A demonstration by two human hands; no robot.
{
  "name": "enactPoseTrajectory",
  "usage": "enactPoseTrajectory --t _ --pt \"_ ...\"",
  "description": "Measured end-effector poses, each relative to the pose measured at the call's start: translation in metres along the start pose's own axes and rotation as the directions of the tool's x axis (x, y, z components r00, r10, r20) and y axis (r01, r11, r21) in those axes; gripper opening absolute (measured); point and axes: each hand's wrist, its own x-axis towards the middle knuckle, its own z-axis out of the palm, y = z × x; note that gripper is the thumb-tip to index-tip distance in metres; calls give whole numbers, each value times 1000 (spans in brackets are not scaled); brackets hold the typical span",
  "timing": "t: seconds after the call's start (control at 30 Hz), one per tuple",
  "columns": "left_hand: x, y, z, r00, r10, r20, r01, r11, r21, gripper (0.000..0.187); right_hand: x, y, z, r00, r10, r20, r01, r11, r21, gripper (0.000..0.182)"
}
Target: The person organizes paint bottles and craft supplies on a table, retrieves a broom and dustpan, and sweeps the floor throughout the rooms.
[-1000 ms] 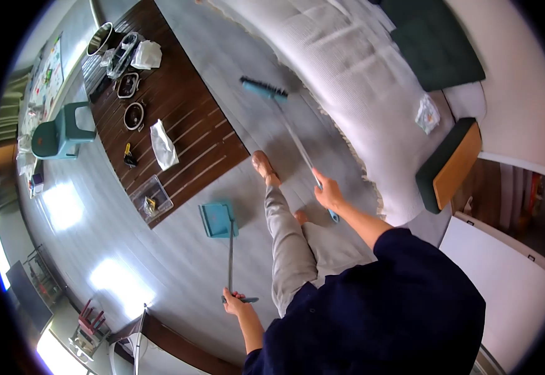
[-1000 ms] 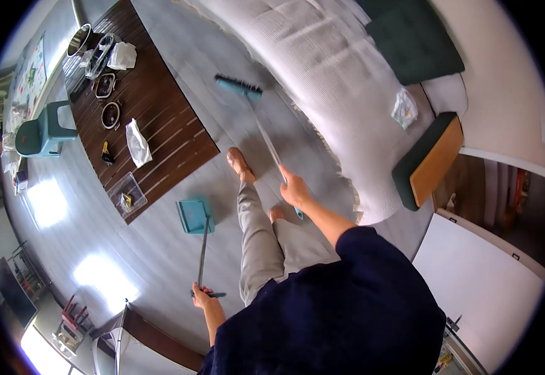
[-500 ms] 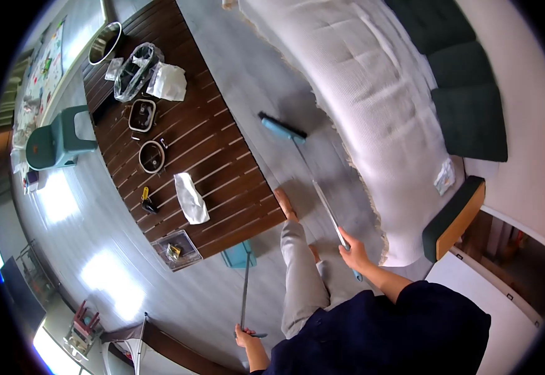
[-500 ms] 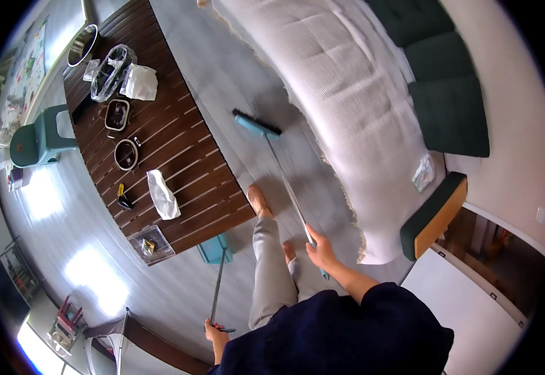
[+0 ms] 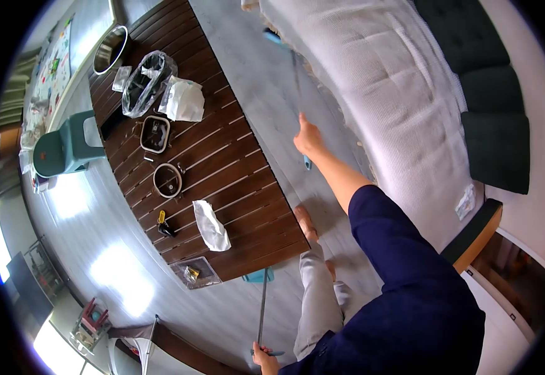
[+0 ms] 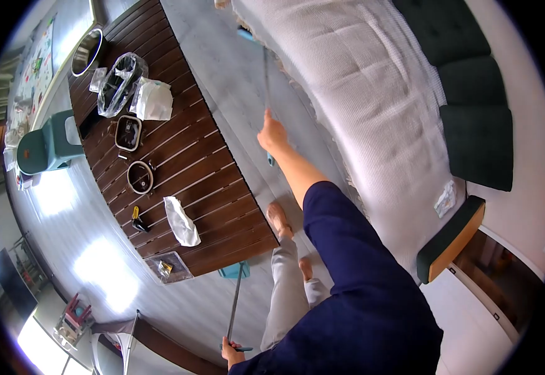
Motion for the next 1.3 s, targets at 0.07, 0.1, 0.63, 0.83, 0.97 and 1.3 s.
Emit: enactPoseTrajectory --t 0.07,0.1,0.63,0.83,0.97,1.3 --pt "-3 7 2 1000 0 28 0 1000 -9 21 21 -13 -8 994 -44 100 42 999 20 64" --pt "-4 8 1 999 0 38 0 1000 -15 21 29 -20 -13 986 -67 152 62 998 33 65" --pt "15 -3 -8 989 114 97 -113 993 -14 20 -209 192 -142 808 -201 555 427 847 -315 76" --pt "19 -35 -26 972 224 67 -226 974 23 16 -366 295 -222 753 51 656 298 863 -408 77" --pt "32 -49 -34 973 213 88 -213 977 -1 12 -416 311 -260 815 21 578 185 937 -295 68" --pt "14 -51 -29 982 168 82 -160 983 -94 15 -193 162 -134 979 40 200 -12 990 -138 66"
